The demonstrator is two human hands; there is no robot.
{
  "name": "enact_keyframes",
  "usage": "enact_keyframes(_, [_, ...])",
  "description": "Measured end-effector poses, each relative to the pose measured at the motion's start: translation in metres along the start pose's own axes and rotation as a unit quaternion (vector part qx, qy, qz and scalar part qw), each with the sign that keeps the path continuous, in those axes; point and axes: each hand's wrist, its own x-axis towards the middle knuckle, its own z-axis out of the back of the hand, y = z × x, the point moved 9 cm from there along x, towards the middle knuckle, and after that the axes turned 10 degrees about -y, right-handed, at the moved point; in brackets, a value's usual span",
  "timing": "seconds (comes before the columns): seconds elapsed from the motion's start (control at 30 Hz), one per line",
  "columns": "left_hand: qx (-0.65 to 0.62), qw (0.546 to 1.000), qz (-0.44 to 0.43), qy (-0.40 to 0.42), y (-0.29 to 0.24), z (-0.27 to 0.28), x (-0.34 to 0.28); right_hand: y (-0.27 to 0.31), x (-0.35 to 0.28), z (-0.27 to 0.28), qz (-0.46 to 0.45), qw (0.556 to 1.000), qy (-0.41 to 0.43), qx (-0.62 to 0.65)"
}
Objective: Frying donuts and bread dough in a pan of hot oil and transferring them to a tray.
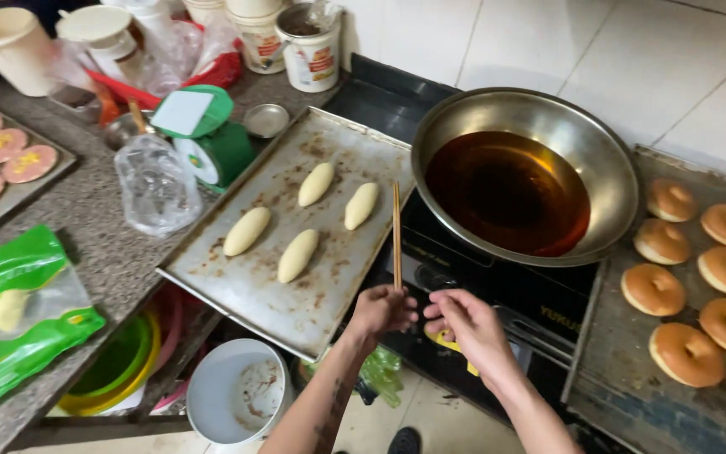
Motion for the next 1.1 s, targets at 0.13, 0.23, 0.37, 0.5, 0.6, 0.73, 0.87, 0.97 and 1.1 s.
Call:
enact_keyframes(0.13, [0.038,0.999,0.007,-0.011,-0.002,-0.028,0.027,0.007,-0.001,0.032,-0.011,0.998,0.001,-0.054])
enact_keyframes(0.23, [0.048,0.998,0.008,-0.027,-0.009,-0.037,0.027,0.005,0.002,0.044,-0.024,0.998,-0.006,-0.052])
enact_keyframes(0.37, [0.057,0.998,0.019,-0.033,-0.014,-0.044,0.016,0.002,0.006,0.048,-0.037,0.998,-0.004,-0.051])
enact_keyframes(0.5, [0.077,0.994,0.028,-0.066,-0.016,-0.028,-0.001,0.002,0.006,0.062,-0.034,0.997,-0.019,-0.068])
enact_keyframes(0.6, [0.249,0.948,-0.096,-0.175,-0.018,0.022,-0.027,0.019,-0.005,0.088,-0.006,0.997,-0.063,-0.052])
enact_keyframes(0.73, [0.496,0.845,-0.148,-0.136,0.023,0.017,-0.06,0.035,-0.012,0.114,0.032,0.994,-0.108,0.013])
enact_keyframes(0.87, [0.69,0.628,-0.36,0.01,0.052,-0.083,-0.07,0.052,-0.024,0.126,0.035,0.99,-0.126,0.047])
enact_keyframes(0.97, [0.731,0.494,-0.468,0.053,0.082,-0.133,-0.062,0.049,-0.037,0.137,0.02,0.989,-0.135,0.053])
enact_keyframes(1.1, [0.785,0.41,-0.457,0.081,0.142,-0.145,-0.003,0.045,-0.051,0.158,-0.001,0.987,-0.151,0.056])
